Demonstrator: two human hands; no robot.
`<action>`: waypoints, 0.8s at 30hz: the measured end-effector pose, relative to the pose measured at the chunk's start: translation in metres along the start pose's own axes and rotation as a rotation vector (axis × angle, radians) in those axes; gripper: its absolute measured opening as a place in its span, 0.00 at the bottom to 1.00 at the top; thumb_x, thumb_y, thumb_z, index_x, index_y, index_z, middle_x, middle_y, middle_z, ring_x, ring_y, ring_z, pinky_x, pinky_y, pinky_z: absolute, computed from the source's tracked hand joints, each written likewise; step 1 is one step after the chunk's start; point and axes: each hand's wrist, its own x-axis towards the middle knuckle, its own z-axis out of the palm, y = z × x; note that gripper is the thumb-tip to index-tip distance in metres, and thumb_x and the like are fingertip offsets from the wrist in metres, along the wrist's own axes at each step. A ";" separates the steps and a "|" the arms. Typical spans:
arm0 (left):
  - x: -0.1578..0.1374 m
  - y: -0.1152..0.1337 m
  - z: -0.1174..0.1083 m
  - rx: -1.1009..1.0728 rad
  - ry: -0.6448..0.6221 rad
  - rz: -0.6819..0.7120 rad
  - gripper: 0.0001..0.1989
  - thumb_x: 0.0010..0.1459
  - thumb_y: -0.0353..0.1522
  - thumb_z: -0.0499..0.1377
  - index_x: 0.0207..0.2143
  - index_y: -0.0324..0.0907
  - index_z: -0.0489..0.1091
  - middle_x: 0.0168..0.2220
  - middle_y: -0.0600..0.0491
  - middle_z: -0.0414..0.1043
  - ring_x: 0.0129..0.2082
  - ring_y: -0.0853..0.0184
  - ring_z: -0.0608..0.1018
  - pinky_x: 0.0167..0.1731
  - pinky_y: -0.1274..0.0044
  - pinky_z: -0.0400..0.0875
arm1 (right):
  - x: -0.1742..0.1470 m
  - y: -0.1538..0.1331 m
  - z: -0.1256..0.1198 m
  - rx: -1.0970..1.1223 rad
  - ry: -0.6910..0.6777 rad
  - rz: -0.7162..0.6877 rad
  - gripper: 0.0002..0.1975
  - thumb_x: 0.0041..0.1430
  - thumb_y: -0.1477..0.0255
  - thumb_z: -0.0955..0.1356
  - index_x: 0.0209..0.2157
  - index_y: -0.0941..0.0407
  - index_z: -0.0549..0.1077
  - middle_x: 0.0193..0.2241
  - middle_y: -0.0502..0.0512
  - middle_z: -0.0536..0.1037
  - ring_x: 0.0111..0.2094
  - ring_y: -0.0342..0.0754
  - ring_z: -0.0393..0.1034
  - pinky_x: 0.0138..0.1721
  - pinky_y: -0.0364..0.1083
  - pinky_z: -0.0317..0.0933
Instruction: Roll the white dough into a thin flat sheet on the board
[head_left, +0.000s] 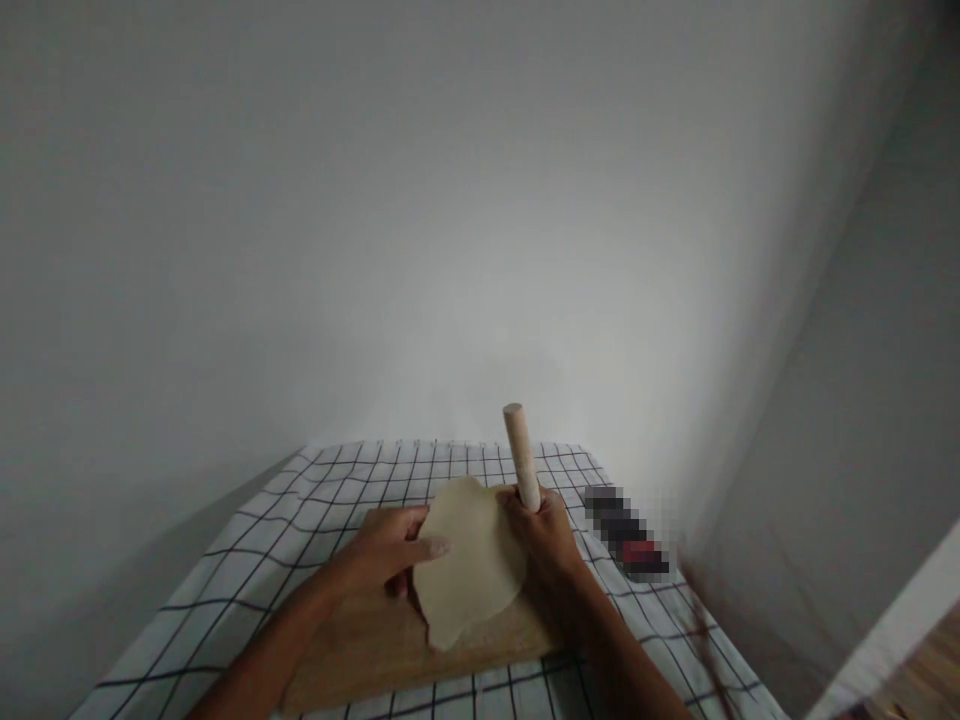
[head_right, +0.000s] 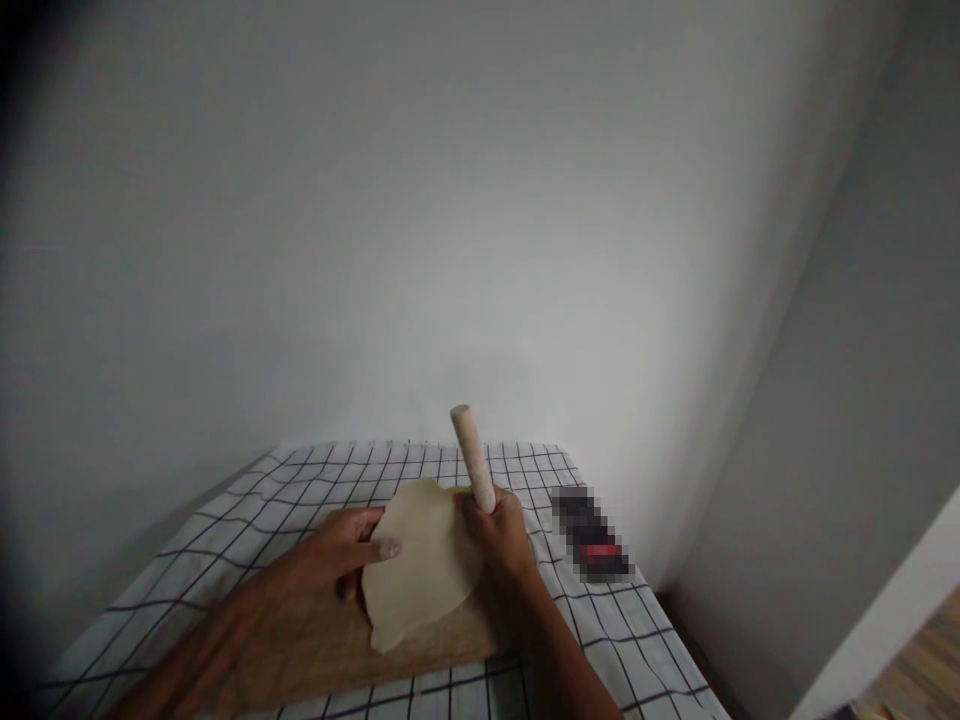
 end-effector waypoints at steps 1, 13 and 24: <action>0.001 -0.003 -0.001 0.012 0.007 0.013 0.29 0.55 0.52 0.65 0.48 0.37 0.76 0.39 0.45 0.82 0.36 0.59 0.82 0.32 0.74 0.74 | 0.002 0.002 -0.001 0.008 0.032 0.010 0.20 0.58 0.55 0.71 0.25 0.55 0.66 0.19 0.44 0.58 0.21 0.40 0.49 0.20 0.41 0.44; -0.002 -0.013 -0.016 0.490 0.410 0.010 0.23 0.62 0.51 0.55 0.42 0.45 0.80 0.40 0.51 0.83 0.39 0.57 0.82 0.36 0.73 0.71 | 0.006 -0.002 -0.016 -0.430 0.163 -0.121 0.21 0.62 0.50 0.69 0.31 0.55 0.70 0.21 0.45 0.64 0.24 0.43 0.56 0.25 0.42 0.48; -0.004 0.013 -0.010 0.246 0.755 0.197 0.25 0.65 0.51 0.53 0.49 0.43 0.76 0.49 0.48 0.81 0.45 0.59 0.81 0.43 0.71 0.76 | -0.010 -0.005 -0.007 -0.984 -0.078 -0.199 0.28 0.73 0.52 0.58 0.28 0.53 0.75 0.26 0.54 0.78 0.28 0.47 0.69 0.30 0.45 0.48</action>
